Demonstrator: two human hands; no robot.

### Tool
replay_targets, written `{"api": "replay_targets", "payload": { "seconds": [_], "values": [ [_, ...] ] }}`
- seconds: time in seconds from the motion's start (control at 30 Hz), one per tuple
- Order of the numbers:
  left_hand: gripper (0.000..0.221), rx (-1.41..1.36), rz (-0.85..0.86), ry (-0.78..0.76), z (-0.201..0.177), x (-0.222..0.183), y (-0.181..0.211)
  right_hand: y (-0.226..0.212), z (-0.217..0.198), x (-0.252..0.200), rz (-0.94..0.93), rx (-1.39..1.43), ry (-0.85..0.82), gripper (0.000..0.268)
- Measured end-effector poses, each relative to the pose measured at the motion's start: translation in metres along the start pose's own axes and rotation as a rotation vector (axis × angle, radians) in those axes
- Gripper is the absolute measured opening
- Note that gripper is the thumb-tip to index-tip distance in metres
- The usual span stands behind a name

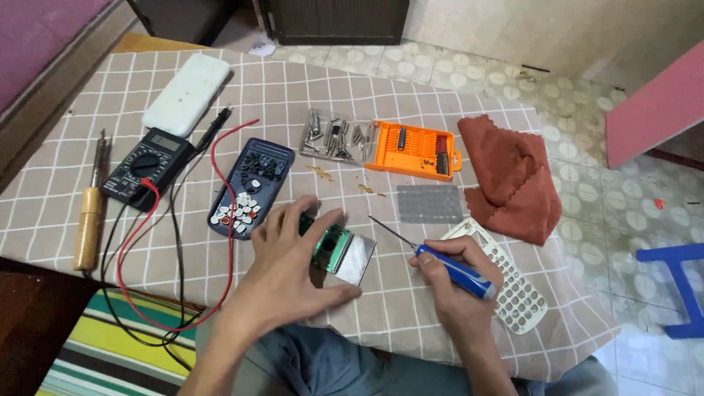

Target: Disassembling a digital calculator using a screwdriver to separate the circuit board and screen.

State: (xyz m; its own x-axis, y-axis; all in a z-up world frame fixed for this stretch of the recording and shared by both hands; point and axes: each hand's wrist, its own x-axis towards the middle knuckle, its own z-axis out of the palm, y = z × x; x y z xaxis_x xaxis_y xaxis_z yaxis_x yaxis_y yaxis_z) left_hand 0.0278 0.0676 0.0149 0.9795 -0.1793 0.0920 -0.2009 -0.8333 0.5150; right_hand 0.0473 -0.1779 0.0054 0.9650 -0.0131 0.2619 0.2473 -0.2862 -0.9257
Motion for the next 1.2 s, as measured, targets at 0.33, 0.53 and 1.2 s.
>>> {"api": "replay_targets", "payload": {
  "seconds": [0.33,0.53,1.2],
  "values": [
    [0.089,-0.187,0.185,-0.108,-0.011,0.014,-0.011,0.02,-0.044,-0.022,0.348,0.019,-0.154,0.013],
    [0.07,-0.19,0.208,-0.026,-0.006,0.024,-0.004,0.027,-0.043,-0.026,0.267,-0.139,-0.101,0.018],
    [0.07,-0.132,0.176,-0.022,0.0,0.026,-0.001,0.034,-0.052,-0.032,0.3,-0.017,-0.148,0.024]
  ]
}}
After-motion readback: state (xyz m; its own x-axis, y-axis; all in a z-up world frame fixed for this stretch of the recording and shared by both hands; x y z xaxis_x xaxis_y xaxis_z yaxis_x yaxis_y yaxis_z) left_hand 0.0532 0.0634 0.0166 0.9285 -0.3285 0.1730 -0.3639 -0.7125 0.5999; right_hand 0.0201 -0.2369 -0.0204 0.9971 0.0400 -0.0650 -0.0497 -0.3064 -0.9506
